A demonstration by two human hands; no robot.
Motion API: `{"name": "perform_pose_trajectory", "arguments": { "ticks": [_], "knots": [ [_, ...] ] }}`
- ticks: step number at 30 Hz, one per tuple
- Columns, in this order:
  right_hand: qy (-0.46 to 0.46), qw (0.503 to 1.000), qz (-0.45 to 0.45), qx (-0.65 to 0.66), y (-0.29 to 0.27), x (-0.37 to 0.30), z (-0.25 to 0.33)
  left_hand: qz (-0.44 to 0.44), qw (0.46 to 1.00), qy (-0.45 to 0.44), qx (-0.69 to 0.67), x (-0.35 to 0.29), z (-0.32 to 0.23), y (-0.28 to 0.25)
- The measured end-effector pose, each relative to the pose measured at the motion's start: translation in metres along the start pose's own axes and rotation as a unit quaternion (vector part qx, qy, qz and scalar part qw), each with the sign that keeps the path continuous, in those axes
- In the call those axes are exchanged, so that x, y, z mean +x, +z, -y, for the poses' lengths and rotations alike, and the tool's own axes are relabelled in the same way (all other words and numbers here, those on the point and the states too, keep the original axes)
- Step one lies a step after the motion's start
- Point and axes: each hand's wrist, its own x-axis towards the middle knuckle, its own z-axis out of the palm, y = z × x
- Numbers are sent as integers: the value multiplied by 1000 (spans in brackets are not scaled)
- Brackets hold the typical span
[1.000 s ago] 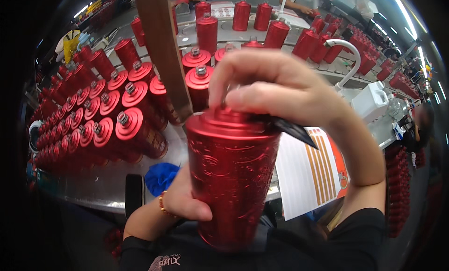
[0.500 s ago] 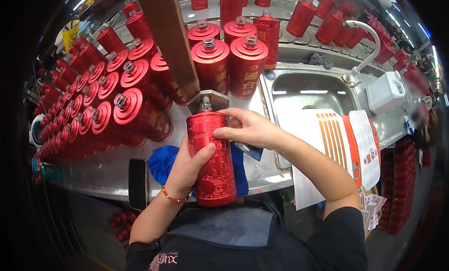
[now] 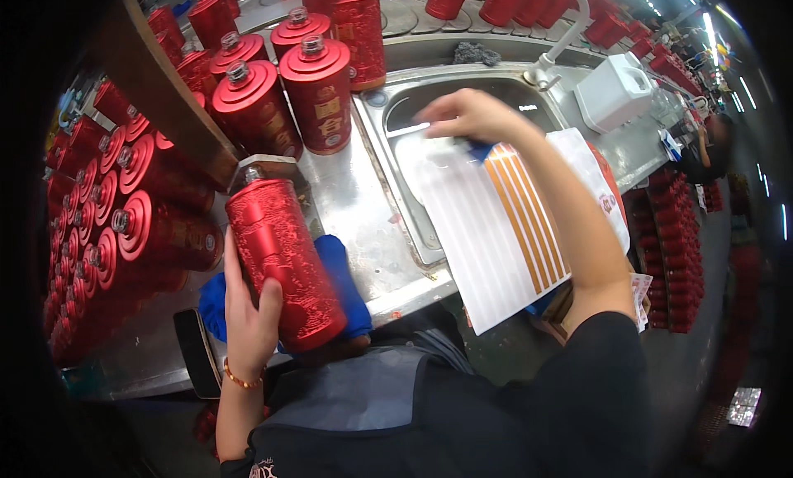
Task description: The person picks up red cylindrical cans, wipes them with a blue cloth, and applies gold and round stickers to the surface. They rotate each can to align and smooth the labels, then place the finished cans back on the metal table.
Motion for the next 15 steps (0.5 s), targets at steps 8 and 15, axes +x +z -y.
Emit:
{"name": "perform_pose_trajectory", "arguments": {
  "ticks": [8,15],
  "knots": [
    [31,979,73,-190,-16,-9,-96,59,986,69,142,-46,5,-5],
    [-1,974,-95,-206,-13,-10,-79,19,993,91,73,-56,2,-15]
  ]
}}
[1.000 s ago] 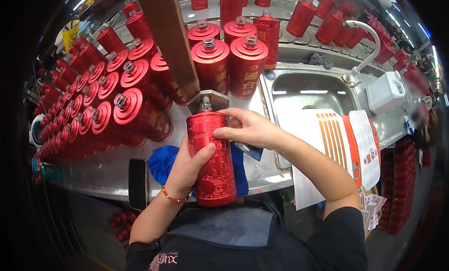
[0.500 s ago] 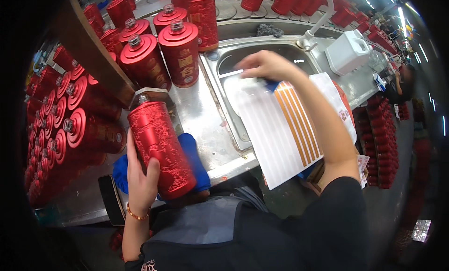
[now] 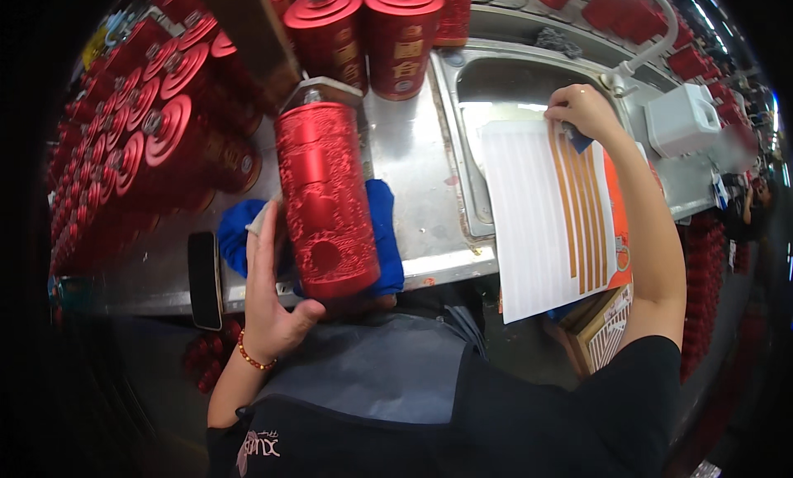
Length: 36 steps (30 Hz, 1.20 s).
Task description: The person picks up red cylindrical cans, wipes them with a blue cloth, and applies gold and round stickers to the surface. They rotate each can to align and smooth the labels, then place the finished cans back on the metal table.
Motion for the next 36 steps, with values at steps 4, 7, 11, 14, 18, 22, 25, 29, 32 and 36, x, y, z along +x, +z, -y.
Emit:
{"name": "perform_pose_trajectory", "arguments": {
  "ticks": [4,7,11,14,18,22,25,29,32,36],
  "knots": [
    [-94,979,-149,-105,-30,-28,58,-131,989,37,-54,6,-9,-2],
    [-164,977,-135,-33,-66,-80,154,-105,983,137,-56,27,-46,-12],
    [-265,961,-81,20,-102,-150,253,-3,969,193,-156,53,-91,10],
    [-303,946,-76,92,-107,-179,267,48,954,141,-262,53,-105,28],
    [-209,941,-131,233,-85,-219,227,136,935,116,-308,36,-88,31],
    [-75,928,-129,341,-73,-225,177,163,922,-2,-351,19,-74,-1],
    [27,885,-160,437,-37,-224,156,114,917,-83,-372,5,-56,-10],
    [73,926,-191,318,6,-210,149,106,958,-67,-256,3,-50,-17],
    [-4,909,-141,392,-5,-214,208,129,972,18,-198,9,-56,-6],
    [-226,866,98,434,4,-167,270,153,977,64,-137,14,-70,-3]
  ]
}}
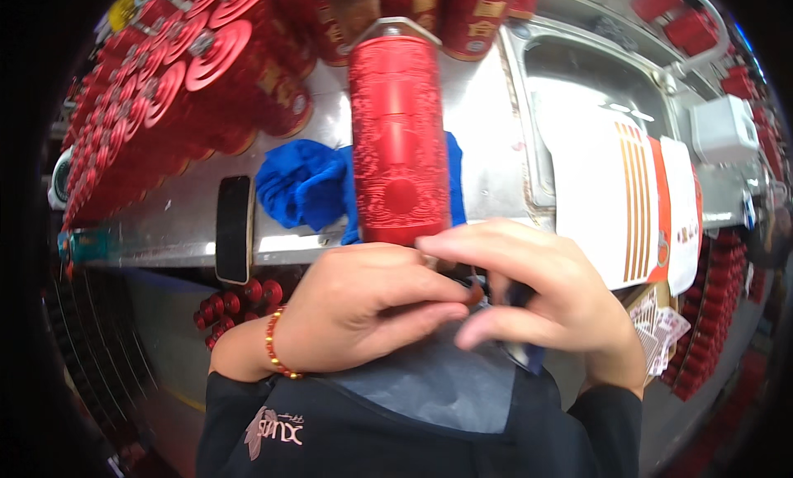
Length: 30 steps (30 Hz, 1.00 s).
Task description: The person picks up red cylindrical cans, wipes them with a blue cloth, and applies gold and round stickers to the surface. They rotate each can to align and smooth the labels, then place the finished cans back on the metal table.
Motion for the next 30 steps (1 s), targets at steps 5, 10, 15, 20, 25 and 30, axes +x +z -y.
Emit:
{"name": "perform_pose_trajectory", "arguments": {
  "ticks": [5,10,15,20,25,30],
  "knots": [
    [69,996,21,59,6,22,-20,-23,992,-119,-44,-6,9,-11],
    [115,991,-32,67,14,27,-24,-104,982,-156,-8,-15,18,-20],
    [193,975,-54,99,16,29,-24,-165,947,-239,-137,-22,28,-13],
    [193,975,-53,92,16,29,-32,-181,928,-252,-208,-25,32,-10],
    [194,972,-61,119,17,28,-36,-170,930,-258,-200,-25,35,-14],
    [227,960,-66,153,13,24,-36,-157,930,-259,-210,-25,36,-17]
  ]
}}
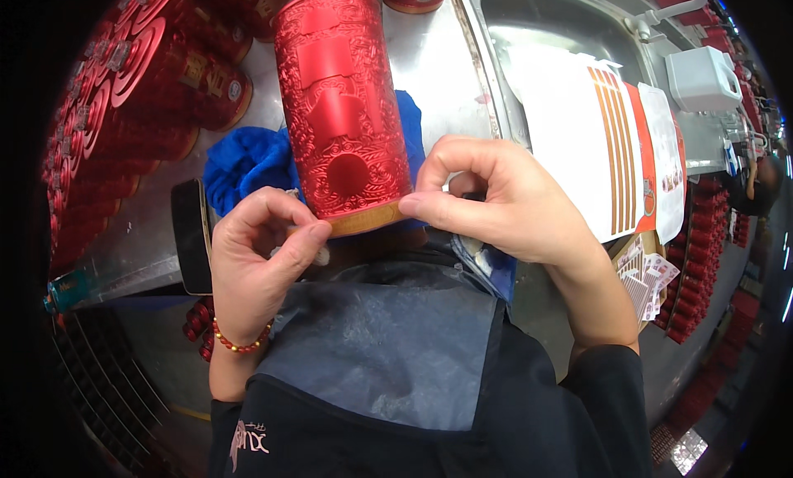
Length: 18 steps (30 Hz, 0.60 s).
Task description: The person picks up red cylindrical cans, wipes them with a blue cloth, and applies gold and round stickers to the surface. They rotate each can to align and smooth the labels, then place the finished cans back on the metal table.
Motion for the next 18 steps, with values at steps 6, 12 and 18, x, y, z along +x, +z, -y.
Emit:
{"name": "perform_pose_trajectory", "arguments": {
  "ticks": [6,12,18],
  "knots": [
    [4,999,13,48,2,0,1,1,1000,10,-8,2,1,2],
    [-24,999,-20,-28,5,4,-2,-2,1000,6,-13,1,1,2],
    [-21,999,-29,21,6,2,-6,-3,1000,16,-7,4,2,3]
  ]
}}
